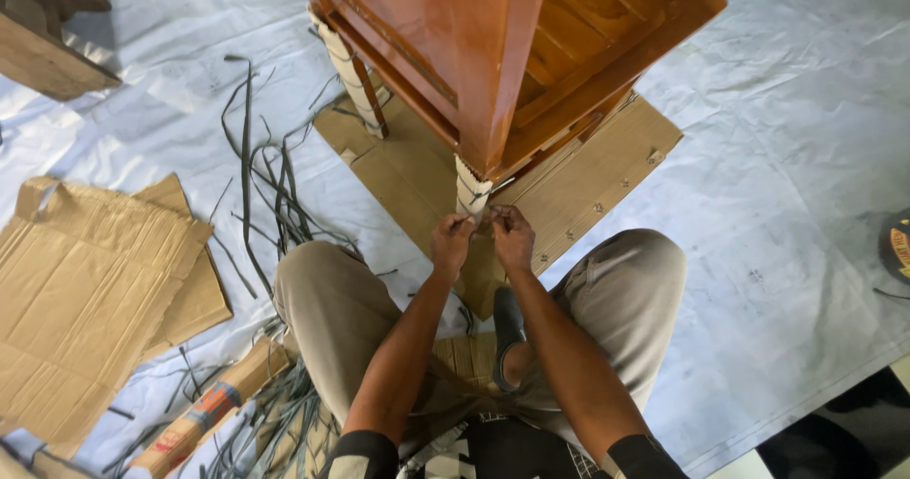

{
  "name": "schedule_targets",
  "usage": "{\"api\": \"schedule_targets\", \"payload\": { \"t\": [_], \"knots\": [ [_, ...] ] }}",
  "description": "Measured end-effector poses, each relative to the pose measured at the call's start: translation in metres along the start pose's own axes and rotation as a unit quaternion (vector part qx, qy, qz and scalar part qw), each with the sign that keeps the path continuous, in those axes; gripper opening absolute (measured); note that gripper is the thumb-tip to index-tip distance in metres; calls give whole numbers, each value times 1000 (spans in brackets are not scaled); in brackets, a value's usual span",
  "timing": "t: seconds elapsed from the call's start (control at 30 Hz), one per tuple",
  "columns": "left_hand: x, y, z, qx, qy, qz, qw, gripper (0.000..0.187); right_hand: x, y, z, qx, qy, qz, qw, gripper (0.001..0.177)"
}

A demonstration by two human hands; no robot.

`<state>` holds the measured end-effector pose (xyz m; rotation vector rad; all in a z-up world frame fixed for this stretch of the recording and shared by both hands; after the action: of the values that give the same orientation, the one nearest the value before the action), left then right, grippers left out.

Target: Wrapping the legs and corners of a wooden furniture piece with cardboard and tying it with plastic straps.

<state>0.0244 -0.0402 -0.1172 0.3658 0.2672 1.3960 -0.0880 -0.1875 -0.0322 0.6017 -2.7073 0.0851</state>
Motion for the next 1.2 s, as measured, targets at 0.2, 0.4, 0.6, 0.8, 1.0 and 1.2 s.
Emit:
{"api": "schedule_targets", "payload": {
  "t": [0.2, 0.4, 0.6, 0.8, 1.0, 1.2],
  "knots": [
    [-1, 7, 3, -5, 19, -5, 1000, 25, 3, 9, -9, 33, 32, 6, 999, 17],
    [-6, 9, 17, -25, 33, 0, 999, 25, 11, 12, -21, 29, -23, 18, 999, 16],
    [4, 30, 54, -41, 72, 29, 996, 20, 12, 6, -26, 4, -62, 21, 998, 16],
    [2, 36, 64, -86, 86, 34, 992, 14, 6, 0, -8, -22, -85, 4, 996, 13],
    [-5, 31, 37, -91, 51, 24, 994, 12, 9, 22, -30, 59, 68, -3, 996, 15],
    [-6, 23, 26, -64, 12, 23, 998, 15, 14, 36, -38, 70, 81, 1, 994, 13]
  ]
}}
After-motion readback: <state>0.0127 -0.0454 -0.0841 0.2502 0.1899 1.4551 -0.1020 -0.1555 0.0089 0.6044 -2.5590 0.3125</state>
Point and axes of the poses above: each hand's wrist, its own y-axis away from the middle knuckle, its own x-axis out of the back of the hand, z = x × y, the point moved 10 cm from there along -y, towards the middle knuckle, and after that the axes turned 10 degrees about z, right-handed, at the moved point
